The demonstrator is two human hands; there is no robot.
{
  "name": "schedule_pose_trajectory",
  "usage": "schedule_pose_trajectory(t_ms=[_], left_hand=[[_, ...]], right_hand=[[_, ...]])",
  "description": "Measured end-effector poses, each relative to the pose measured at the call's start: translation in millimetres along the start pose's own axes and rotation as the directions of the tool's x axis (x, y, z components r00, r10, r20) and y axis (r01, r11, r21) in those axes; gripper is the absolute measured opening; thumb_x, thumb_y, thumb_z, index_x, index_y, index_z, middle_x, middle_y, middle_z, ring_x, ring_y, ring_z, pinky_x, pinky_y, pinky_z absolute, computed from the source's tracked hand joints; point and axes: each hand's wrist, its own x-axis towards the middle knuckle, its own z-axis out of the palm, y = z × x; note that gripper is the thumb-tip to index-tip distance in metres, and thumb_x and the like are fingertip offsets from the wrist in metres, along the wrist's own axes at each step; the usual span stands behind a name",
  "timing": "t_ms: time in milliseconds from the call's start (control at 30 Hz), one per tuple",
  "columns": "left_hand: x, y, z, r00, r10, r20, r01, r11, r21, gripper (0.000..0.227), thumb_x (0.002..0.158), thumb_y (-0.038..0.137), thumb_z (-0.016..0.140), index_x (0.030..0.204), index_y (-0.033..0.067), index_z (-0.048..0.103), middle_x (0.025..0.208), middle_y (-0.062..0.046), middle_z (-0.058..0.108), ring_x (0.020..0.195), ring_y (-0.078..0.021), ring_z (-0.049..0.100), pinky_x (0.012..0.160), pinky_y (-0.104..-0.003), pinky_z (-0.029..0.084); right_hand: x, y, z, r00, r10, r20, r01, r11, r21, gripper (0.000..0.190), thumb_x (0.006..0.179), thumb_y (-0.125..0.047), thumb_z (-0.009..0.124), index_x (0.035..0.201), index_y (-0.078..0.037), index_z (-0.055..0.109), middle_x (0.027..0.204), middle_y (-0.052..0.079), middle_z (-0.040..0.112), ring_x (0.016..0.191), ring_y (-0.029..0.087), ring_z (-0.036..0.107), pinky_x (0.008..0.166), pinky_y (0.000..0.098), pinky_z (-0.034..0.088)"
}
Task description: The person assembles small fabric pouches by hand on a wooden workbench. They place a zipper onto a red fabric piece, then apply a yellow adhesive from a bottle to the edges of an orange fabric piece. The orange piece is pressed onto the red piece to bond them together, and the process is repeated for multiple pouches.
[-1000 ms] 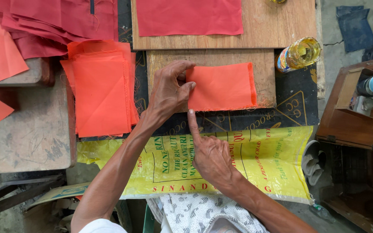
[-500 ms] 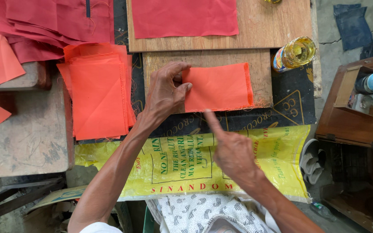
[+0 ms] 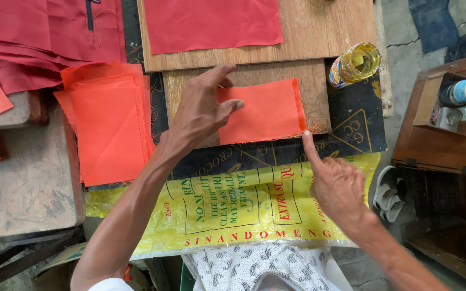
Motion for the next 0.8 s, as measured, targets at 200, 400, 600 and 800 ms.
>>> schedule_pose_trajectory(t_ms=[200,400,600,800], left_hand=[[22,4,19,0.995,0.062,0.081,-0.091,0.902,0.423,0.05,0.077,0.02,0.083,0.12,0.0011,0.066,0.107,-0.018,0.065,0.099,-0.0303,0.058,0.088,-0.047,0.047],[36,23,65,0.98,0.195,0.034,-0.193,0.901,0.388,0.023,0.081,0.013,0.075,0.099,-0.0002,0.069,0.104,-0.02,0.061,0.097,-0.0328,0.055,0.08,-0.046,0.045],[46,29,68,0.983,0.088,0.162,-0.144,0.913,0.382,0.008,0.082,0.006,0.073,0.082,0.0012,0.066,0.099,-0.018,0.059,0.091,-0.0315,0.054,0.077,-0.045,0.044],[46,46,32,0.951,0.131,0.28,-0.142,0.99,0.019,0.017,0.09,0.006,0.069,0.101,-0.0001,0.058,0.081,-0.015,0.063,0.074,-0.0314,0.057,0.071,-0.05,0.046]], right_hand=[[-4,130,-62,0.952,0.038,-0.303,0.06,0.949,0.308,0.041,0.093,0.013,0.05,0.128,-0.003,0.065,0.087,0.016,0.064,0.062,0.023,0.051,0.048,0.0352,0.043],[54,157,-67,0.867,0.007,-0.498,0.149,0.951,0.272,0.039,0.089,0.007,0.059,0.12,-0.01,0.075,0.116,0.007,0.063,0.111,0.022,0.052,0.099,0.038,0.039],[111,143,-61,0.963,-0.138,-0.231,0.159,0.984,0.076,0.06,0.064,0.003,0.071,0.116,-0.023,0.08,0.173,0.014,0.025,0.155,0.037,0.014,0.12,0.0532,0.017],[135,145,-54,0.984,-0.146,-0.104,0.148,0.989,0.009,0.061,0.057,0.003,0.076,0.111,-0.025,0.082,0.175,0.014,0.017,0.156,0.038,0.004,0.122,0.054,0.009]])
